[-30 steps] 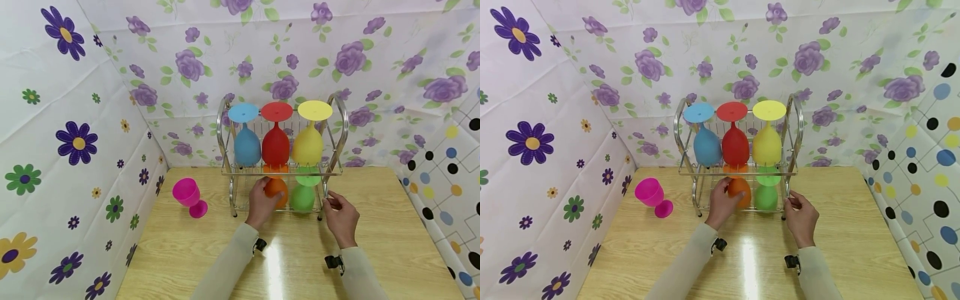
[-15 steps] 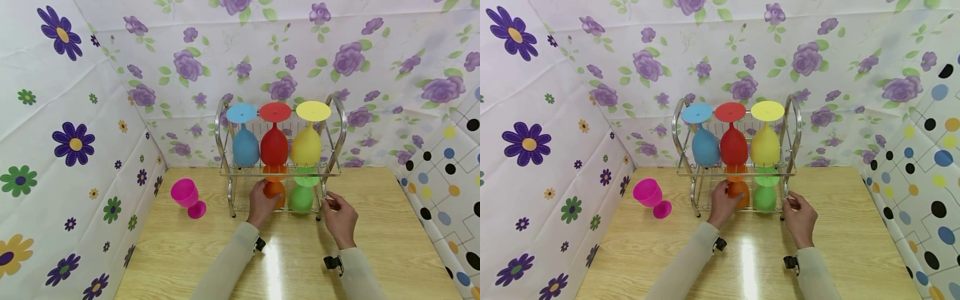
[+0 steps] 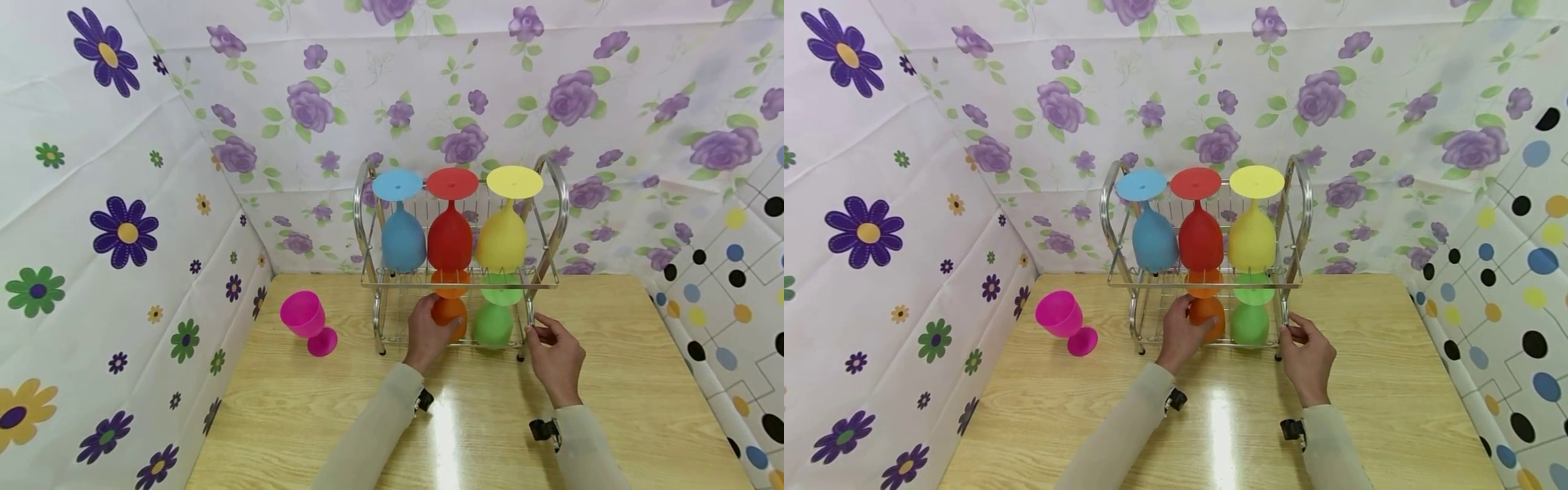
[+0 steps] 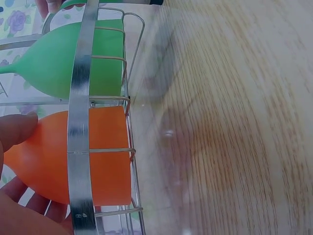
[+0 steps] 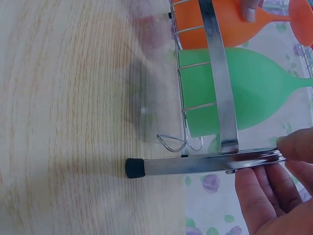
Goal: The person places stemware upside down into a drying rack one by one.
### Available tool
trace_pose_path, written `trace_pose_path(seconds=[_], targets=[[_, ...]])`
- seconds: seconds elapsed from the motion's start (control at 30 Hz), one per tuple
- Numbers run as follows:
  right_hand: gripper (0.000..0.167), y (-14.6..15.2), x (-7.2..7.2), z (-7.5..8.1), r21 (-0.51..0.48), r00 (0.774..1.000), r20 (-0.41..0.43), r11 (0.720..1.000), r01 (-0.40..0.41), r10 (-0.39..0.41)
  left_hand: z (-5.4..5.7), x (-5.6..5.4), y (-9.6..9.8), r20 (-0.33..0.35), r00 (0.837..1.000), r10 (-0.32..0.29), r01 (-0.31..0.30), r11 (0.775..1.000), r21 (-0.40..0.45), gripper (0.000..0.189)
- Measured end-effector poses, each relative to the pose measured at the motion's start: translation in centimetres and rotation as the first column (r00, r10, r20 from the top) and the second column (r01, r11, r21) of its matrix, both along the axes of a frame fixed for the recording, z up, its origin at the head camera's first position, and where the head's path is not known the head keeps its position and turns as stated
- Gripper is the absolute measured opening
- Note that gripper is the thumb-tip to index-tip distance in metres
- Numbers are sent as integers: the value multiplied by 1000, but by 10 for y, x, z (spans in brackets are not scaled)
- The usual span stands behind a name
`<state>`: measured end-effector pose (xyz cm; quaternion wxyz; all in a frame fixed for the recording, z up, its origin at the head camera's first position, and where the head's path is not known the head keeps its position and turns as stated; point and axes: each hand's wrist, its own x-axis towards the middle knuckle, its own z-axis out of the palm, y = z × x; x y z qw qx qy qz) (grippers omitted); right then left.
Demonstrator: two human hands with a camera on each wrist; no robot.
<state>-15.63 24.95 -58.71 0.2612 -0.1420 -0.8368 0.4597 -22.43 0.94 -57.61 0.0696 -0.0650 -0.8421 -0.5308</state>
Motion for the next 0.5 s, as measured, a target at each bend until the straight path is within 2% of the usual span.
trace_pose_path(seconds=[0.2,0.5], targets=[[33,0,0,0,3,1000,3,1000,-7,7,-2,1,-2,-17,1000,-9,8,1000,-7,61],[34,0,0,0,7,1000,1,1000,-1,1,3,12,-10,-8,1000,27,-26,995,98,66]])
